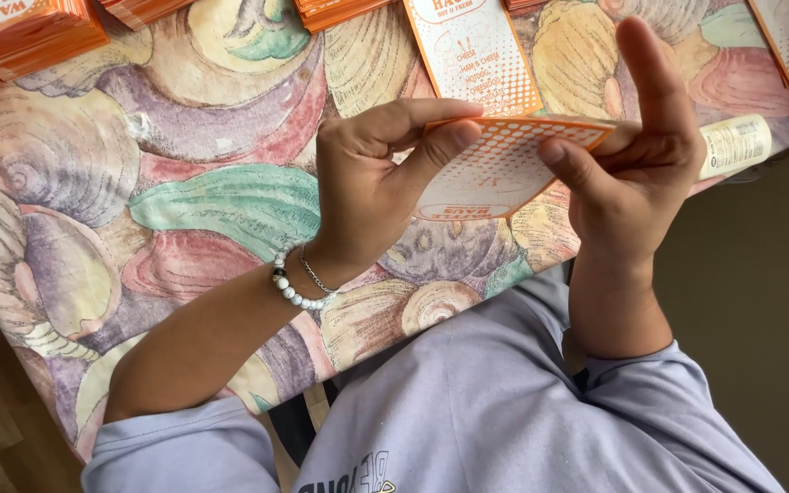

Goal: Applying glue to the edges of paper bags and folding them to assemble or seal them.

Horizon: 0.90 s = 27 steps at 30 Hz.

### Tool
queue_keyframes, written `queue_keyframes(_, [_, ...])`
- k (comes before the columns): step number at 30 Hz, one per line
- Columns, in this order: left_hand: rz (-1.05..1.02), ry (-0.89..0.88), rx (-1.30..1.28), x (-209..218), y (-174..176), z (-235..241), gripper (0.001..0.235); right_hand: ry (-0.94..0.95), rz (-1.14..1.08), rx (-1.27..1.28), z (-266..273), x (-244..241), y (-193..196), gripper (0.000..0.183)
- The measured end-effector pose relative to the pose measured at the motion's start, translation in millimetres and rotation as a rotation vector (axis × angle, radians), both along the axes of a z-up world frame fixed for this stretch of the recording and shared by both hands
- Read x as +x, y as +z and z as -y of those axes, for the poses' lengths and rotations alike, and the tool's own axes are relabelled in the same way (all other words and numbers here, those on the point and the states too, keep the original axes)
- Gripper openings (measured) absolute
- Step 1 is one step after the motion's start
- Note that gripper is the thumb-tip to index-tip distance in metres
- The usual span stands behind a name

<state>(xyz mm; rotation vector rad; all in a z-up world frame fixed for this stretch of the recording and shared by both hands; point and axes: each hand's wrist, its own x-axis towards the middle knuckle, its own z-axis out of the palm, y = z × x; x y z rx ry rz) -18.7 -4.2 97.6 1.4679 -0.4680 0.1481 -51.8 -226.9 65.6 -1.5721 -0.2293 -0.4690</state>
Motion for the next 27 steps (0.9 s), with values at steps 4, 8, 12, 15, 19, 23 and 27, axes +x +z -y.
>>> queue_keyframes(4, [-0.04,-0.01,0.0,0,-2,-2,0.015,-0.046,0.119,-0.155,-9,4,9,0.086])
queue_keyframes(8, [-0.009,-0.014,0.034,2,1,-6,0.015,-0.088,0.101,-0.169,-10,8,15,0.082])
queue_keyframes(12, [0.004,-0.005,0.08,0,1,-5,0.01,-0.026,0.047,-0.161,-6,9,18,0.069])
queue_keyframes(15, [0.02,0.009,0.104,-1,4,-5,0.009,0.094,0.055,-0.187,-4,10,30,0.046])
queue_keyframes(19, [0.068,0.024,0.128,-2,5,-6,0.009,0.273,0.295,-0.765,-10,22,74,0.043])
queue_keyframes(23, [0.071,-0.017,0.077,0,3,-9,0.01,0.291,0.418,-0.8,-20,32,85,0.01])
queue_keyframes(27, [0.063,-0.017,0.054,-2,5,-10,0.012,0.336,0.291,-0.654,12,38,77,0.014])
